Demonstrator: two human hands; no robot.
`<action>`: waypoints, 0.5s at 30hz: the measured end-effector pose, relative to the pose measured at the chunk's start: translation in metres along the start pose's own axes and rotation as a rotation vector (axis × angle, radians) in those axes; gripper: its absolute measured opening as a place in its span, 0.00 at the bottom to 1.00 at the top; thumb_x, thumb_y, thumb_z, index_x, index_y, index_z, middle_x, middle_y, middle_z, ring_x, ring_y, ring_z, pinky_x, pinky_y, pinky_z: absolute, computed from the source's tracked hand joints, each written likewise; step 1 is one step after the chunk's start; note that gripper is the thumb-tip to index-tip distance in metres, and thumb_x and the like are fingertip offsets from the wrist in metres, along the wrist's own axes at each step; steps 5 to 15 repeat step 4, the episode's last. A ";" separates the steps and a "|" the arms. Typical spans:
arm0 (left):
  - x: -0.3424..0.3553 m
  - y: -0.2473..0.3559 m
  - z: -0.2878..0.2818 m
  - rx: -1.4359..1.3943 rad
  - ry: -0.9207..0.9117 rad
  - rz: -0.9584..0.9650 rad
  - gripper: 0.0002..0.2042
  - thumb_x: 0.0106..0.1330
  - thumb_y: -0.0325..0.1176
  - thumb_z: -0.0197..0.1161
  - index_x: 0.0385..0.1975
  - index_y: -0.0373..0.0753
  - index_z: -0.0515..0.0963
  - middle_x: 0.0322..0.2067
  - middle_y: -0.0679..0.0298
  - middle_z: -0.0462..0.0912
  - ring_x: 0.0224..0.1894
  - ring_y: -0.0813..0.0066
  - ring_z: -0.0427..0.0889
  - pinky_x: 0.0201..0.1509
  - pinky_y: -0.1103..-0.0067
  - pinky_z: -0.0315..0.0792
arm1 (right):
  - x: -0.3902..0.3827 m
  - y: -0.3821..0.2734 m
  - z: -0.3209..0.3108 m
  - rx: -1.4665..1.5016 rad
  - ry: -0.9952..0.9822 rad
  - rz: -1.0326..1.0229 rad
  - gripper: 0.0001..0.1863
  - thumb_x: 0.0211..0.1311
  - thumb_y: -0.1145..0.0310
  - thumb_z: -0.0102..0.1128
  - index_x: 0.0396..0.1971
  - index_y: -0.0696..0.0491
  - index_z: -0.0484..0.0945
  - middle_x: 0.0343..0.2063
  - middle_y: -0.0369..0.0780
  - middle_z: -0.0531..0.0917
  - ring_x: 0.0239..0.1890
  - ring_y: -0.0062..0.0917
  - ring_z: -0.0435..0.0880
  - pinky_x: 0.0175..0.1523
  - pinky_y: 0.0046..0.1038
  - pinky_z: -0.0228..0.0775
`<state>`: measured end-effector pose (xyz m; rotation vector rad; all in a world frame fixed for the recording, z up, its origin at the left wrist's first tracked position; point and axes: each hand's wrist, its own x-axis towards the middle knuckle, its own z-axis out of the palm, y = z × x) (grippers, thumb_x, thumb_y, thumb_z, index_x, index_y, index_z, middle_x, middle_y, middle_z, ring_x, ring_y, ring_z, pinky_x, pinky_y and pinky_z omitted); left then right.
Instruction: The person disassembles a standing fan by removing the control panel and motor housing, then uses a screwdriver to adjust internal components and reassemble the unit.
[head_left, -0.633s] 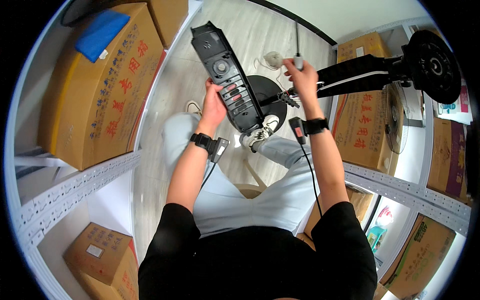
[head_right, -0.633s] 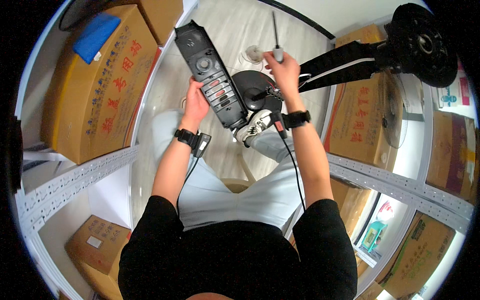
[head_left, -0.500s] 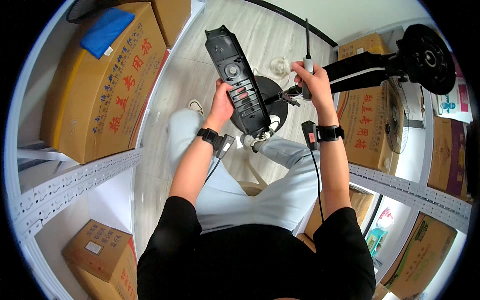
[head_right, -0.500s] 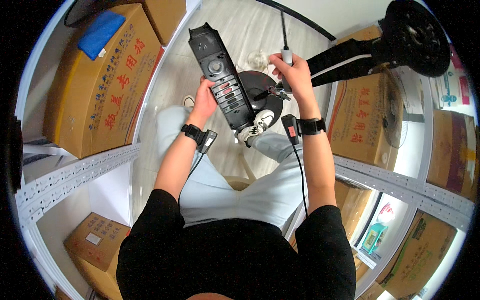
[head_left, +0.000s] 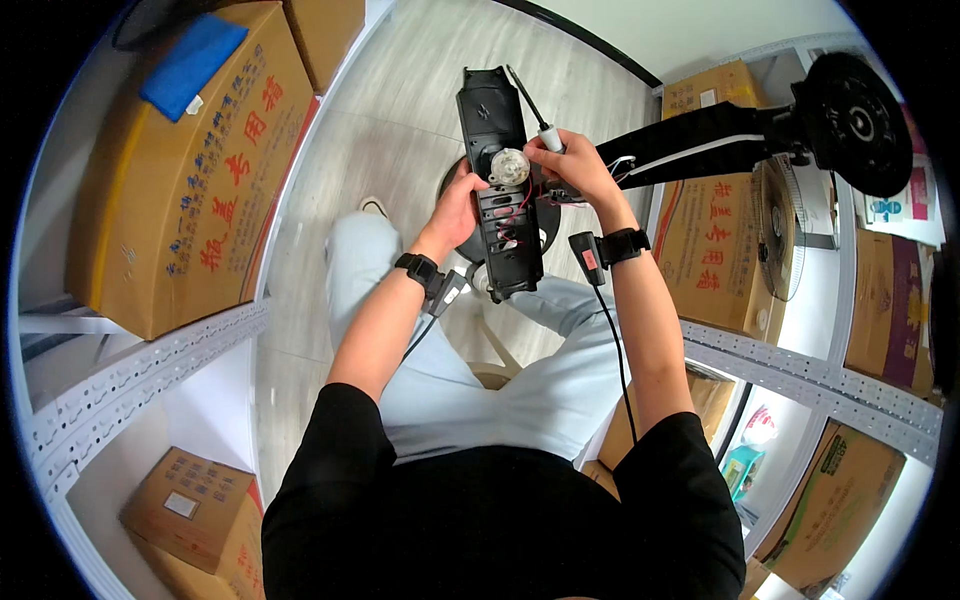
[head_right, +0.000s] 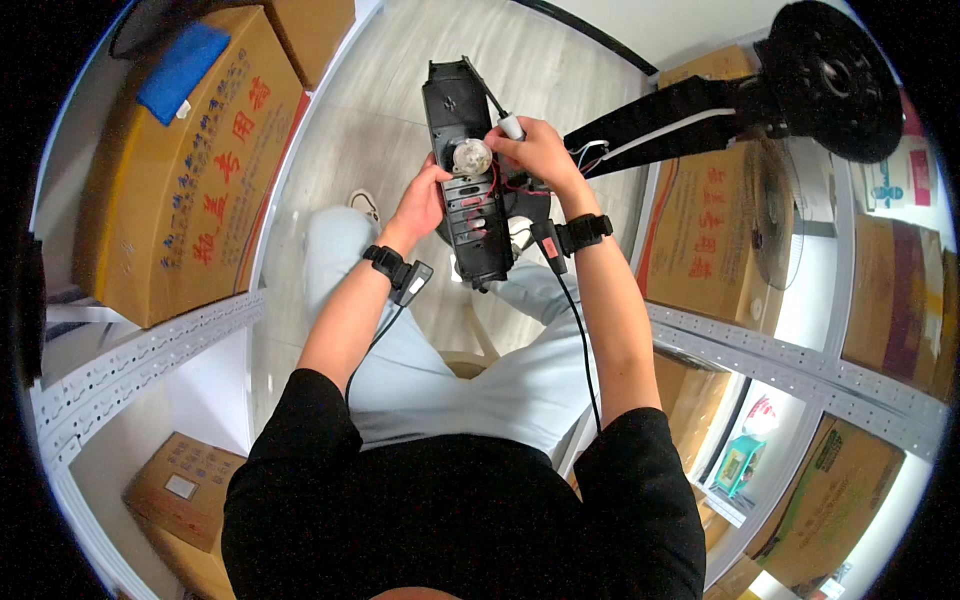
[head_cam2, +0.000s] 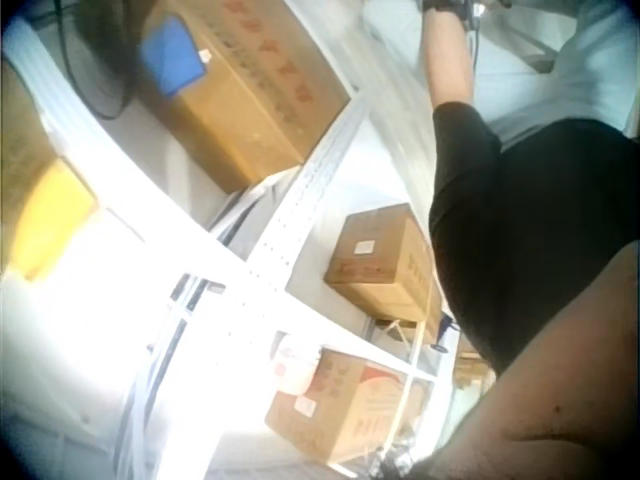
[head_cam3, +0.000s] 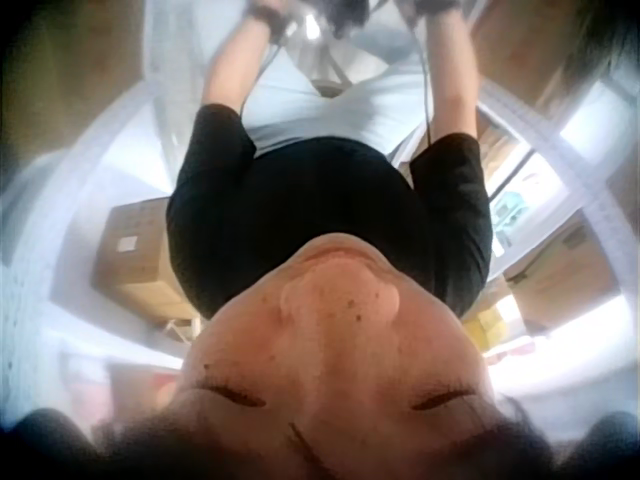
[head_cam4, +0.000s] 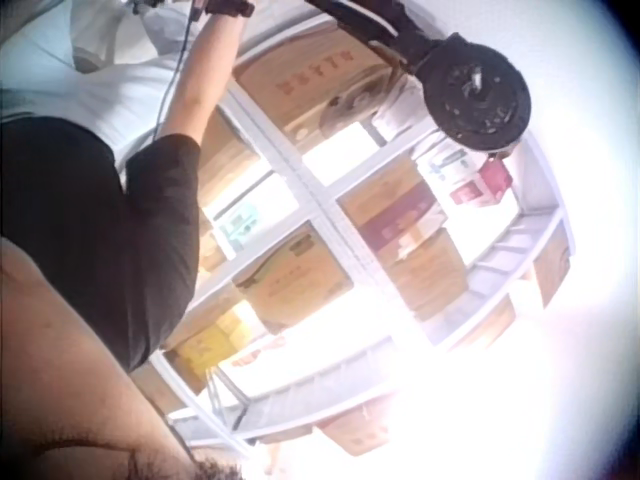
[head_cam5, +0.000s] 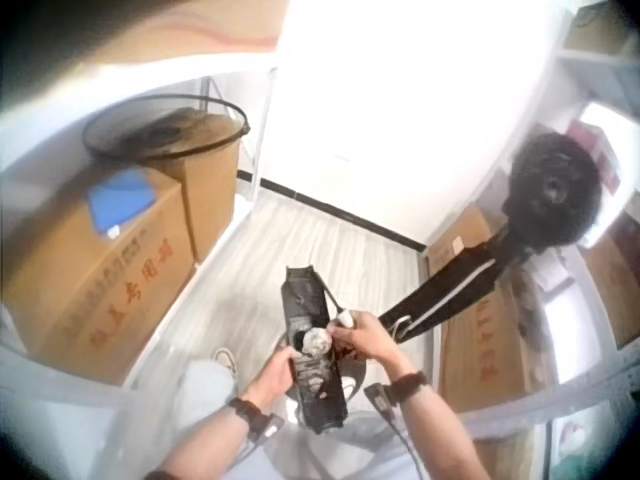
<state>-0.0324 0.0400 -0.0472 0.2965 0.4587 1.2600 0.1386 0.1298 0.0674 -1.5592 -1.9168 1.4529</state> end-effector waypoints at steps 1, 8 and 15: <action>0.000 0.000 -0.002 0.003 -0.026 0.006 0.24 0.57 0.27 0.51 0.57 0.41 0.62 0.50 0.61 0.73 0.51 0.68 0.75 0.52 0.66 0.76 | 0.004 0.000 0.001 0.031 -0.005 0.003 0.10 0.61 0.66 0.64 0.35 0.57 0.81 0.24 0.31 0.79 0.25 0.13 0.73 0.31 0.18 0.66; 0.000 0.000 -0.001 0.021 0.040 -0.029 0.27 0.57 0.27 0.54 0.59 0.41 0.61 0.51 0.61 0.72 0.53 0.67 0.74 0.63 0.65 0.67 | 0.016 0.001 0.003 0.025 -0.021 -0.013 0.11 0.60 0.65 0.65 0.36 0.57 0.81 0.26 0.31 0.79 0.26 0.14 0.74 0.32 0.18 0.67; 0.000 0.000 -0.001 0.021 0.040 -0.029 0.27 0.57 0.27 0.54 0.59 0.41 0.61 0.51 0.61 0.72 0.53 0.67 0.74 0.63 0.65 0.67 | 0.016 0.001 0.003 0.025 -0.021 -0.013 0.11 0.60 0.65 0.65 0.36 0.57 0.81 0.26 0.31 0.79 0.26 0.14 0.74 0.32 0.18 0.67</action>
